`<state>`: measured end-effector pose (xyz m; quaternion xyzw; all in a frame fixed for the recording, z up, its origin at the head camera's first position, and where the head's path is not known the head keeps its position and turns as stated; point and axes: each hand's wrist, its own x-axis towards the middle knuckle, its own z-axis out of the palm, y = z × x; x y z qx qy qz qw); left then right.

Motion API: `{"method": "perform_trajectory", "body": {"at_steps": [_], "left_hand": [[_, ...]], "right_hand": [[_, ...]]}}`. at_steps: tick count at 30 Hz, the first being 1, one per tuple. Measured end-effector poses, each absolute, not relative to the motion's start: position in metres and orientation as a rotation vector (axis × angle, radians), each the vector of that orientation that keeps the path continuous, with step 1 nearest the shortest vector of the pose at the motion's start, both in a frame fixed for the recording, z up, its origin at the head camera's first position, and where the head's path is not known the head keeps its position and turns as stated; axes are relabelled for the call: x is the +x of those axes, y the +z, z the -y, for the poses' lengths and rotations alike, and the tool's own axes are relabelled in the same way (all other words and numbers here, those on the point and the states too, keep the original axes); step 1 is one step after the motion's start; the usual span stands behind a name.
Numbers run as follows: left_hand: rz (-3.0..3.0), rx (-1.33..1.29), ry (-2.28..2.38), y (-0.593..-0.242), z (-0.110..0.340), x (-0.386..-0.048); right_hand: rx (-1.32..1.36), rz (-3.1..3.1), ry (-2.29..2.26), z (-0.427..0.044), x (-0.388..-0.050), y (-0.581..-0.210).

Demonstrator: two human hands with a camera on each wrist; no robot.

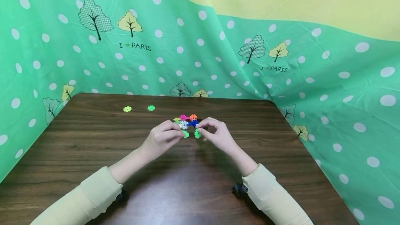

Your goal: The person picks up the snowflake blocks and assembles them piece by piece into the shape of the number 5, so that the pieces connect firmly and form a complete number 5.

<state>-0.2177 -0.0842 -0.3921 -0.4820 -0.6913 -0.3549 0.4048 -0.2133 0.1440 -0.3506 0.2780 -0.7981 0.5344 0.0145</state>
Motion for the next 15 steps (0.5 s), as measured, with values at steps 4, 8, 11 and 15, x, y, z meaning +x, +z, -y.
{"method": "perform_trajectory", "body": {"at_steps": [4,8,11,15], "left_hand": [[1.754,-1.201,-0.897,-0.394,0.081,-0.216],[1.753,-1.192,-0.902,-0.395,0.077,-0.216],[1.751,-1.194,-0.901,-0.395,0.075,-0.215],[1.758,-1.198,-0.892,-0.397,0.073,-0.215]], "right_hand": [[0.868,2.467,1.736,-0.144,-0.214,-0.351],[0.886,2.445,1.748,-0.142,-0.213,-0.351],[0.894,2.439,1.713,-0.142,-0.213,-0.351],[0.893,2.433,1.677,-0.140,-0.212,-0.352]]}}
